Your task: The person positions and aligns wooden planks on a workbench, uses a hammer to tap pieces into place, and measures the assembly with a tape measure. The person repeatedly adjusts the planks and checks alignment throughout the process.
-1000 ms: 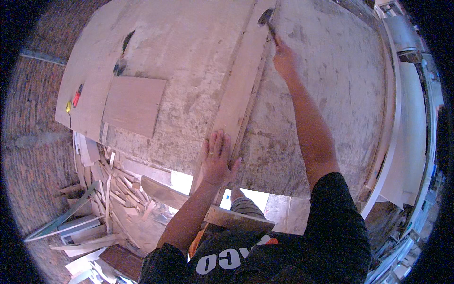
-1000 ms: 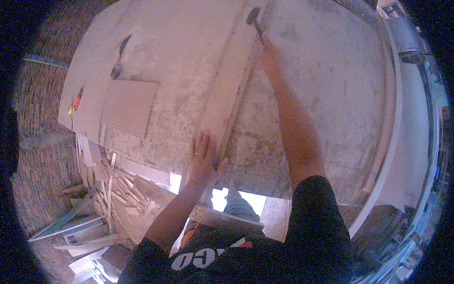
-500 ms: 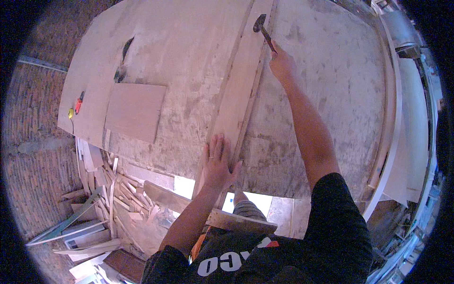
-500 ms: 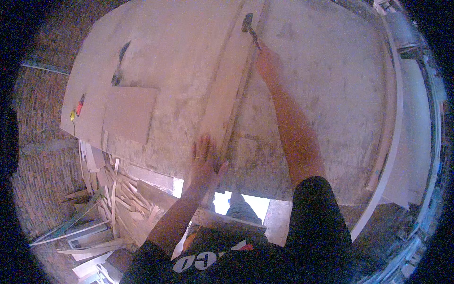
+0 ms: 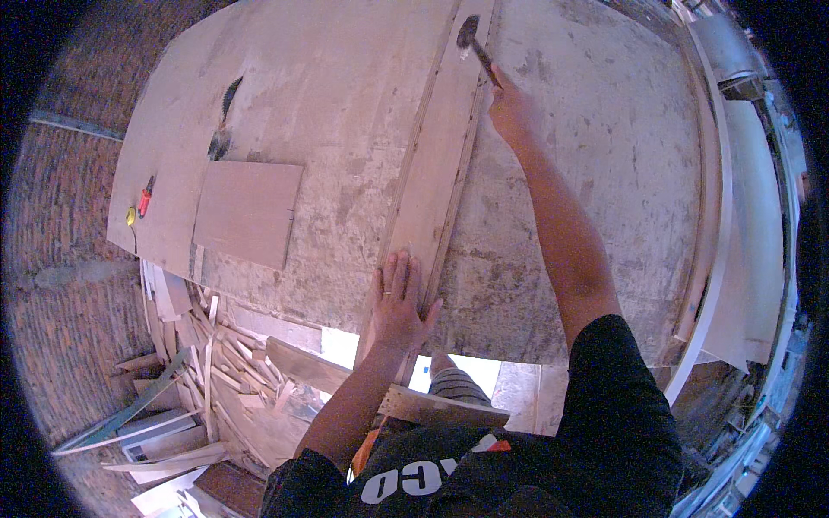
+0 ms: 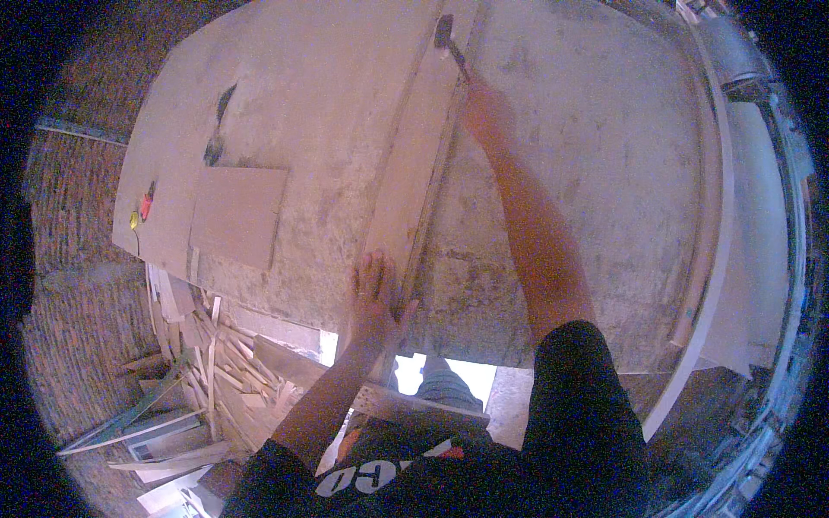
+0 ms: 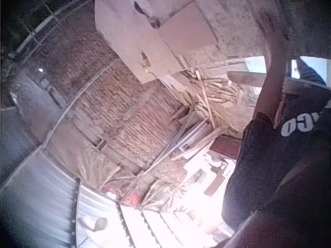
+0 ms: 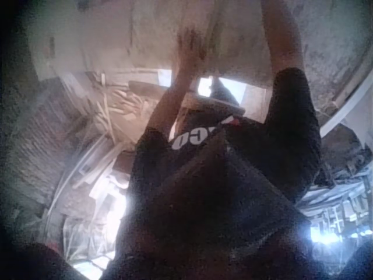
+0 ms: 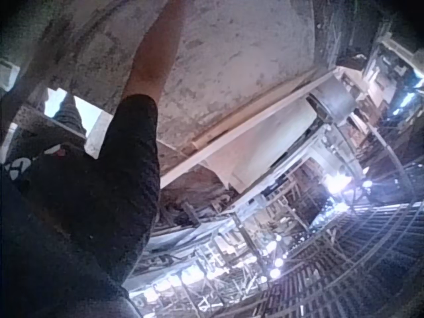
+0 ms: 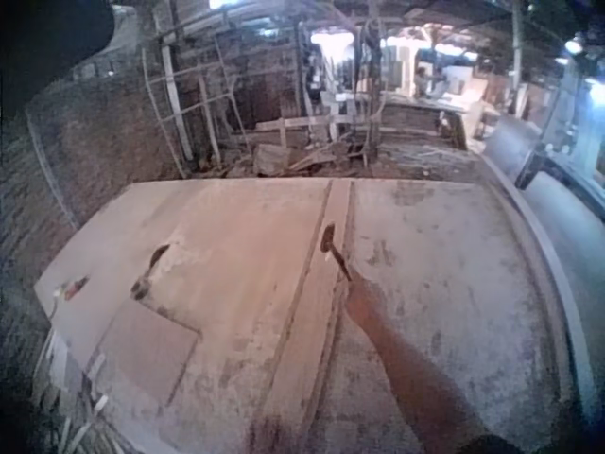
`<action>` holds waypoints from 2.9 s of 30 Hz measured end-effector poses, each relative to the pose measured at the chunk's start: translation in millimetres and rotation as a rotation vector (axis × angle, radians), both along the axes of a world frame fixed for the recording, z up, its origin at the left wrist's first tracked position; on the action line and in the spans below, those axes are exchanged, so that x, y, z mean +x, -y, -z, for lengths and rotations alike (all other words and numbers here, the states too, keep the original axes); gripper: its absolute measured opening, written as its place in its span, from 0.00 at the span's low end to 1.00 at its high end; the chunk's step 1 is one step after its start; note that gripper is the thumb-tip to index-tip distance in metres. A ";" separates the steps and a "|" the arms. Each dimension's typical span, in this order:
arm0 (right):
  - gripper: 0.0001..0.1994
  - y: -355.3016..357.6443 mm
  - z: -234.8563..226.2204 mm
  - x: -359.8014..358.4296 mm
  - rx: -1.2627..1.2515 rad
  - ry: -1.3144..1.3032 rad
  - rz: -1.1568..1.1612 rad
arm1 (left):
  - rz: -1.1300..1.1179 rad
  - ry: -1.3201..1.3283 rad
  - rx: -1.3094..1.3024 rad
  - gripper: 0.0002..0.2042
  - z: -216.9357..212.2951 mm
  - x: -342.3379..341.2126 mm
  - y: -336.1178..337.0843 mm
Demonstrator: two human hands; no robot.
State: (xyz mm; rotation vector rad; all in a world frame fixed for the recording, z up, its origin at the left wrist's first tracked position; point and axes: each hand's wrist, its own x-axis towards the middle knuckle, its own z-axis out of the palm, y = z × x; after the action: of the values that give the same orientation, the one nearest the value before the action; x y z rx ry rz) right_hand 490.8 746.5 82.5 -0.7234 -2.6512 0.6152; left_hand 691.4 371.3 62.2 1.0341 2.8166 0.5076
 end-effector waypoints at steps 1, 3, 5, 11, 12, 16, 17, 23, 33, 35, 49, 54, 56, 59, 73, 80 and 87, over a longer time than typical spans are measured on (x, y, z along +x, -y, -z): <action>0.28 7.8 -1.1 0.8 -0.022 -0.095 0.018 | -0.006 0.001 -0.006 0.43 0.1 0.6 1.1; 0.28 22.9 1.2 5.5 -0.071 -0.279 0.055 | -0.005 0.005 -0.017 0.43 -0.1 1.4 4.6; 0.29 2.3 18.8 7.4 0.027 -0.005 0.021 | 0.027 0.006 0.001 0.42 -2.7 -0.9 -1.8; 0.26 -31.6 30.1 34.8 -0.023 0.073 0.036 | 0.053 0.008 -0.026 0.42 0.9 -1.2 -3.9; 0.25 -37.7 37.4 53.8 -0.033 0.066 0.052 | 0.058 0.006 -0.064 0.42 -2.5 -1.7 -5.8; 0.20 -99.0 84.9 205.3 -0.207 -0.294 0.180 | 0.055 -0.026 -0.045 0.42 -6.6 1.1 -10.9; 0.19 -130.9 92.0 258.1 -0.172 -0.254 0.166 | 0.066 -0.031 -0.032 0.42 -4.7 3.5 -10.9; 0.25 -184.8 55.5 530.5 0.179 0.404 0.513 | 0.083 -0.009 0.001 0.42 -22.4 7.4 -15.9; 0.26 175.7 -8.4 543.1 -0.294 0.267 0.018 | 0.117 -0.045 0.236 0.34 -6.2 2.6 62.6; 0.29 267.3 -22.7 532.9 0.009 0.125 -0.105 | 0.033 -0.093 0.345 0.30 -1.4 10.7 102.3; 0.42 375.6 11.0 529.8 -0.006 0.220 -0.097 | -1.015 0.943 1.201 0.29 -14.2 39.3 325.8; 0.47 379.5 31.0 534.1 -0.070 0.134 -0.108 | -0.620 0.971 1.549 0.25 -67.8 67.2 295.0; 0.53 399.9 -18.5 512.7 -0.161 0.084 -0.147 | -0.400 0.923 1.383 0.24 -79.4 75.2 298.2; 0.57 443.4 -116.2 511.0 -0.314 -0.054 -0.204 | 0.248 0.866 1.323 0.28 -113.5 107.3 288.5; 0.25 336.0 -77.7 584.7 -1.140 -0.683 0.782 | -0.782 1.335 0.379 0.40 41.2 133.0 298.7; 0.19 257.4 31.9 650.1 -1.429 -0.334 0.866 | -1.037 1.422 0.663 0.58 71.3 139.6 250.6; 0.13 178.0 67.6 679.2 -1.459 -0.298 0.707 | -0.802 1.496 0.863 0.26 81.6 153.5 207.3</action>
State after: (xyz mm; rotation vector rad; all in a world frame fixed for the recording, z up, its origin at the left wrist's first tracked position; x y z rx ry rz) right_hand 1170.0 568.5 15.0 -1.5668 -1.1278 2.1204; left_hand 844.9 164.0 -19.4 -0.5190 1.3906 1.6712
